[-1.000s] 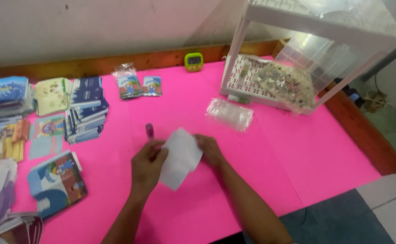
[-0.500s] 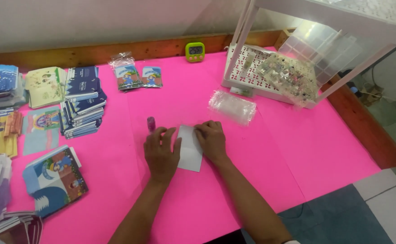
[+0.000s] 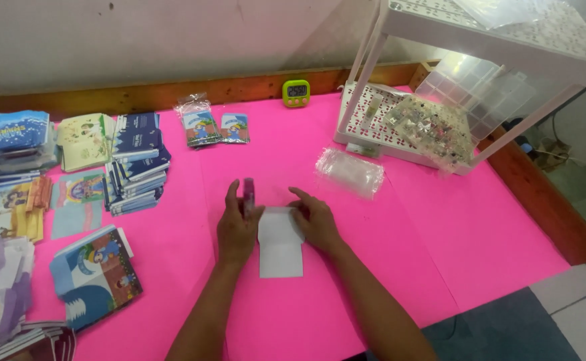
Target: Packaging individual cards into small plastic sleeves and then into a larger bag, occasionally including a small paper slip.
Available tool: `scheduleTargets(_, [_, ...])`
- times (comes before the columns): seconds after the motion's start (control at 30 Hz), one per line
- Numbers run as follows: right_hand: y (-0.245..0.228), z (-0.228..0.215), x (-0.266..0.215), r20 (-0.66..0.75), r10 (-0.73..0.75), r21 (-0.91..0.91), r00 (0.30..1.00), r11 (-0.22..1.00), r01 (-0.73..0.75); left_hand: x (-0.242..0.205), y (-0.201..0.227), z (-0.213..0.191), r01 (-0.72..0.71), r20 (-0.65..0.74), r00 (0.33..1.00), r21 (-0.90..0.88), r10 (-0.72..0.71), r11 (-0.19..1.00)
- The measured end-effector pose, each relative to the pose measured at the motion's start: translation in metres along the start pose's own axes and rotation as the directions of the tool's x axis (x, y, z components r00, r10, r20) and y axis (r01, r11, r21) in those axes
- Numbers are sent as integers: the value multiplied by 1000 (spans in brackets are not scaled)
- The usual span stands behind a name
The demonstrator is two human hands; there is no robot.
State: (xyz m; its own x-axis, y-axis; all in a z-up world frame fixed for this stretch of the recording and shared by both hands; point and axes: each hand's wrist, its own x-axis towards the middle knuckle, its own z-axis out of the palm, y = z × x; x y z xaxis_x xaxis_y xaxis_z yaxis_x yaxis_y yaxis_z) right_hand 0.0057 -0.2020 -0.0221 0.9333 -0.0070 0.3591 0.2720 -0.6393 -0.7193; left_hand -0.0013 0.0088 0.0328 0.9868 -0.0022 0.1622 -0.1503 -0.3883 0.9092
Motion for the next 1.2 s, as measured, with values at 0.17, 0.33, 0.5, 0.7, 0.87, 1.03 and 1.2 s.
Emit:
scheduleTargets(0.17, [-9,-3,-6,-62,-205,-309,977,935,176,15,-41,12,-58,-159,985,36,63,998])
scheduleTargets(0.33, [-29,10,-40,17,-162,-543,987,827,145,10,-22,-1,73,-168,978,-266,-121,961])
scheduleTargets(0.5, [-78,20,-50,310,-10,-605,951,769,206,21,-42,4,-30,-143,989,-473,-43,881])
scheduleTargets(0.7, [-73,16,-38,428,0,-494,904,838,234,19,-29,2,-70,-227,974,-325,-6,943])
scheduleTargets(0.87, [-26,51,-33,270,-133,-401,954,885,237,17,-22,4,-179,-182,974,-260,134,949])
scheduleTargets(1.03, [-41,44,-32,254,-152,-383,955,891,244,31,-43,14,-232,-105,971,-173,216,957])
scheduleTargets(1.2, [-51,41,-31,295,-81,-482,952,848,222,38,-34,13,-341,-1,940,20,341,940])
